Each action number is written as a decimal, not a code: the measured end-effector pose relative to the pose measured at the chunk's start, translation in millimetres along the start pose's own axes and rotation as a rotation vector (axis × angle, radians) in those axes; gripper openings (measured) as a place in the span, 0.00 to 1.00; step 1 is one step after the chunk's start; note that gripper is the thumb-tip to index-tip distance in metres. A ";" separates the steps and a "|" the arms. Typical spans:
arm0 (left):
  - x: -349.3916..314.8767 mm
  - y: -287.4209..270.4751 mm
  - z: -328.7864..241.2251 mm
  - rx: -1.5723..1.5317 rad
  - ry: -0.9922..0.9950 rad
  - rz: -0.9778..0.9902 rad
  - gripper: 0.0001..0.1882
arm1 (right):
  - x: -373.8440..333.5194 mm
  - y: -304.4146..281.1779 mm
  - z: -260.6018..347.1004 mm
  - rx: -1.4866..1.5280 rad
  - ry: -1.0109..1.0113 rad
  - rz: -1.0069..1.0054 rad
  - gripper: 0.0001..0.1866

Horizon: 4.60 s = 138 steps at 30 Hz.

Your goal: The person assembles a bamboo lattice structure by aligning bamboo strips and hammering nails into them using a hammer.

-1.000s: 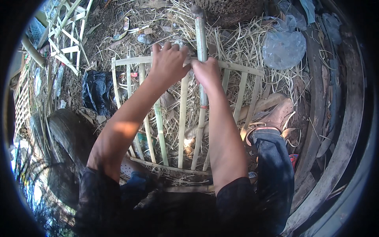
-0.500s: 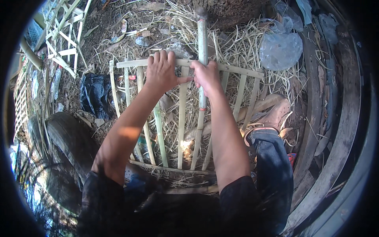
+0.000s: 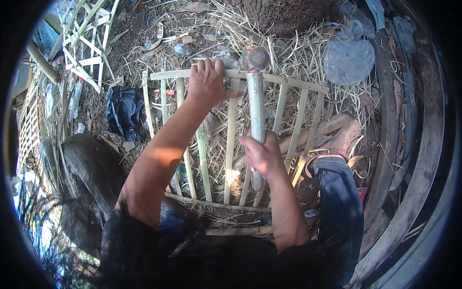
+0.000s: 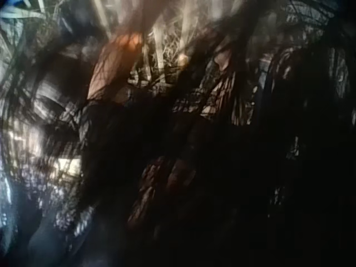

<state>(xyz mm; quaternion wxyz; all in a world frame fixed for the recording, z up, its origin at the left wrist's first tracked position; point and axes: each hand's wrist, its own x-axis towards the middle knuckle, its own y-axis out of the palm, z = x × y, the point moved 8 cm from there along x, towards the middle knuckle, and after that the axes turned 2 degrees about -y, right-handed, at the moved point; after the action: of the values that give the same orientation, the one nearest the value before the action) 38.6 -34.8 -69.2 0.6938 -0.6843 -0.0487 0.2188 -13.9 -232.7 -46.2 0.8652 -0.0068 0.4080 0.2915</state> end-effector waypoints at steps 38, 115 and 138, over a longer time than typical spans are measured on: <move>8.0 6.8 0.0 0.034 -0.025 0.056 0.53 | 14.5 3.0 18.4 -0.271 0.104 -0.044 0.07; 7.3 3.9 5.3 0.065 -0.083 0.141 0.60 | -15.6 15.0 77.1 -0.527 0.167 -0.019 0.07; 4.1 0.6 2.6 0.165 -0.083 0.145 0.61 | -31.4 -28.4 58.5 -0.414 0.126 -0.145 0.08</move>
<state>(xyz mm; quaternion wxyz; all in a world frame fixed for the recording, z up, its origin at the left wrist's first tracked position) 41.1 -30.9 -70.6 0.7277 -0.6168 -0.0098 0.2999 26.0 -257.3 8.7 0.8370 -0.2316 0.3910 0.3048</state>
